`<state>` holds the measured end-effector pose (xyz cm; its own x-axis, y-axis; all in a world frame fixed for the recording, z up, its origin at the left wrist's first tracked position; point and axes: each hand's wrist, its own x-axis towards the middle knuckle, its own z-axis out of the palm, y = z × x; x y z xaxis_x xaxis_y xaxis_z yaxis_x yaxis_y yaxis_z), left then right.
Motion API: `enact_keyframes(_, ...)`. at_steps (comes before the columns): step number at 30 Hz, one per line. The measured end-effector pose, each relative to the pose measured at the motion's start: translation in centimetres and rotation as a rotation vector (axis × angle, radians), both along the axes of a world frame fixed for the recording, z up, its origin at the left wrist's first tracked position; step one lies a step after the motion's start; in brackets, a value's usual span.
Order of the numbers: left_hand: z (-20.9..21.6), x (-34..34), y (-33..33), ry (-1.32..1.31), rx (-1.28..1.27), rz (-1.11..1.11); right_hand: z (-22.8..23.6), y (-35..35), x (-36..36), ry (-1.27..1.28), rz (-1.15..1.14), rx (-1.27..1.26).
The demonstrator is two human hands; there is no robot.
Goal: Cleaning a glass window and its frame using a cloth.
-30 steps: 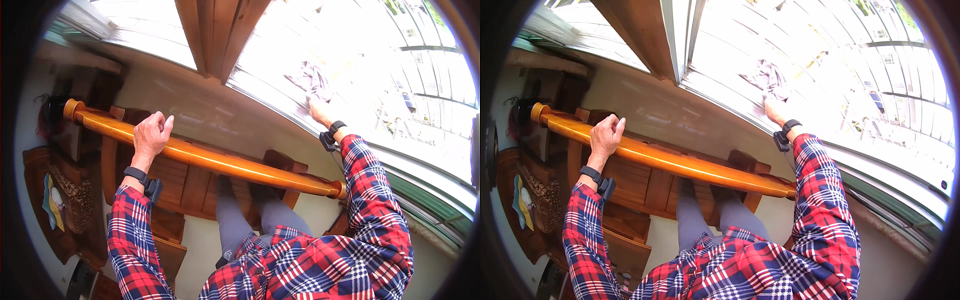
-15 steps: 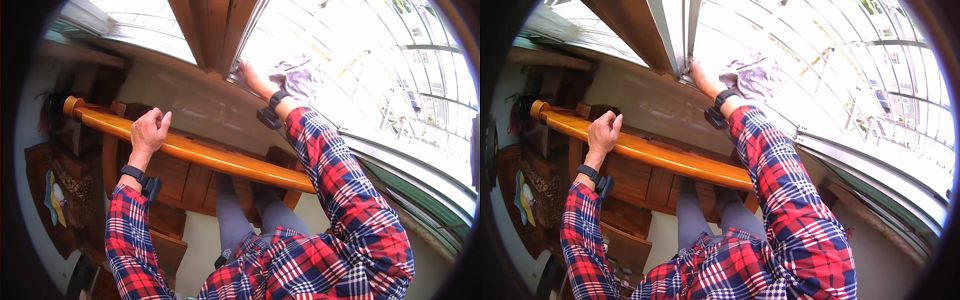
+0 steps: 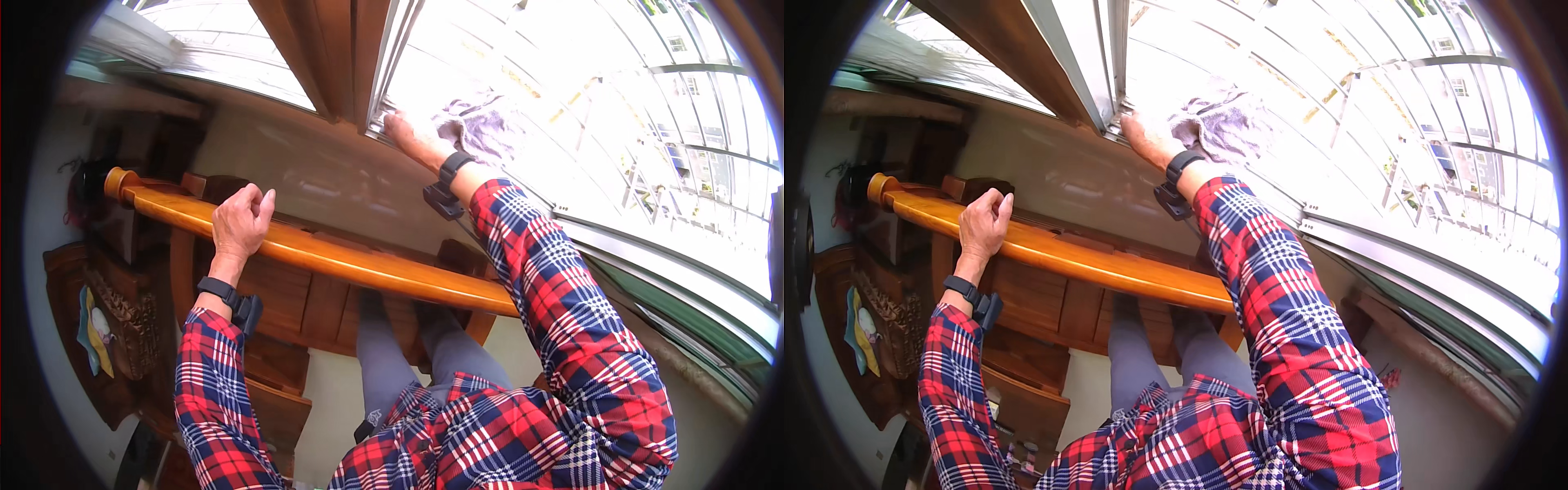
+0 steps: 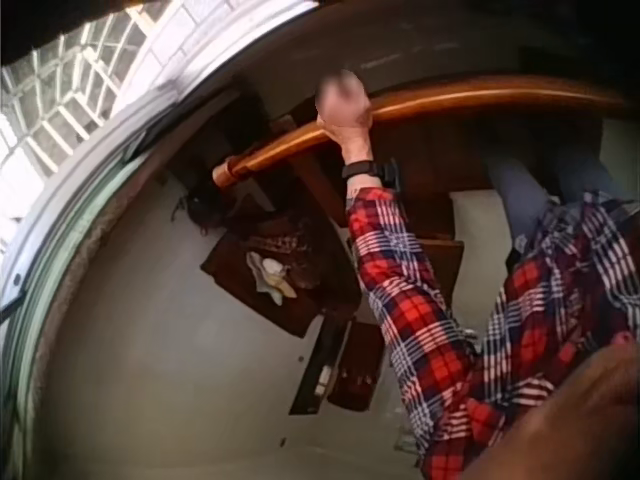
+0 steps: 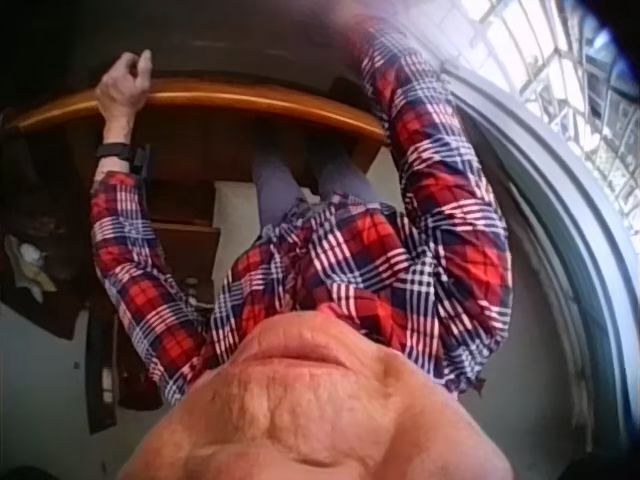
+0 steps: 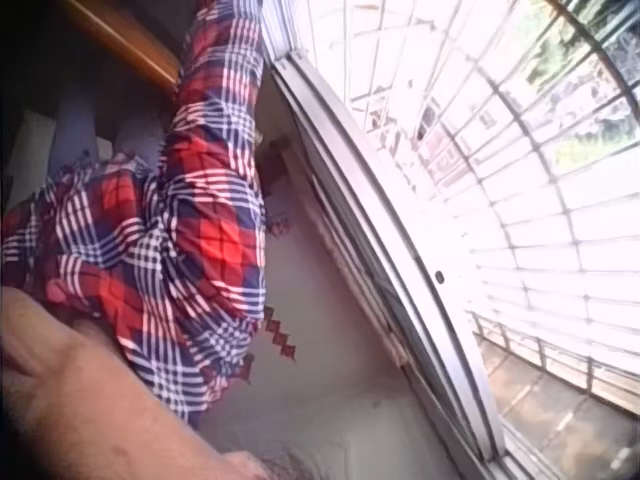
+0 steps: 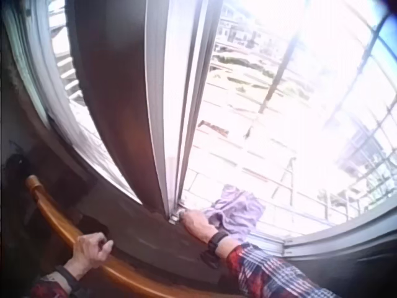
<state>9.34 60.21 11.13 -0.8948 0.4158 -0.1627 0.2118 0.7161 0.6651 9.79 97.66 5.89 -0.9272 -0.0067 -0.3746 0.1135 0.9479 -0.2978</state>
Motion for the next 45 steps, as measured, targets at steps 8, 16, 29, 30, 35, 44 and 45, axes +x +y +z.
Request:
enact_keyframes(8, 0.4, 0.2, 0.8, -0.001, 0.033, -0.004, -1.2, 4.6, 1.0, 0.687, 0.612, 0.478)
enact_keyframes(16, 0.2, -0.1, 1.9, -0.012, 0.051, -0.026, -1.0, 5.2, 1.2, 0.617, 0.388, 0.259)
enact_keyframes(29, 0.5, 0.9, -0.3, 0.011, 0.022, -0.005, 8.6, 11.9, 10.3, -0.342, 0.268, 0.286)
enact_keyframes(30, 0.3, 1.1, -1.5, 0.002, -0.011, 0.001, 8.0, 8.7, 8.8, -0.246, 0.188, 0.108)
enact_keyframes(35, -0.6, 1.2, -0.7, 0.003, 0.007, -0.007, 2.9, -0.6, 1.4, -0.076, -0.14, -0.192)
enact_keyframes(44, -0.7, 0.8, 0.7, -0.011, 0.016, -0.018, 0.9, 2.8, 2.4, -0.195, -0.081, 0.3)
enact_keyframes(45, -0.7, 0.7, 0.6, -0.004, 0.006, -0.024, 1.5, 4.0, 3.5, -0.17, -0.031, 0.321)
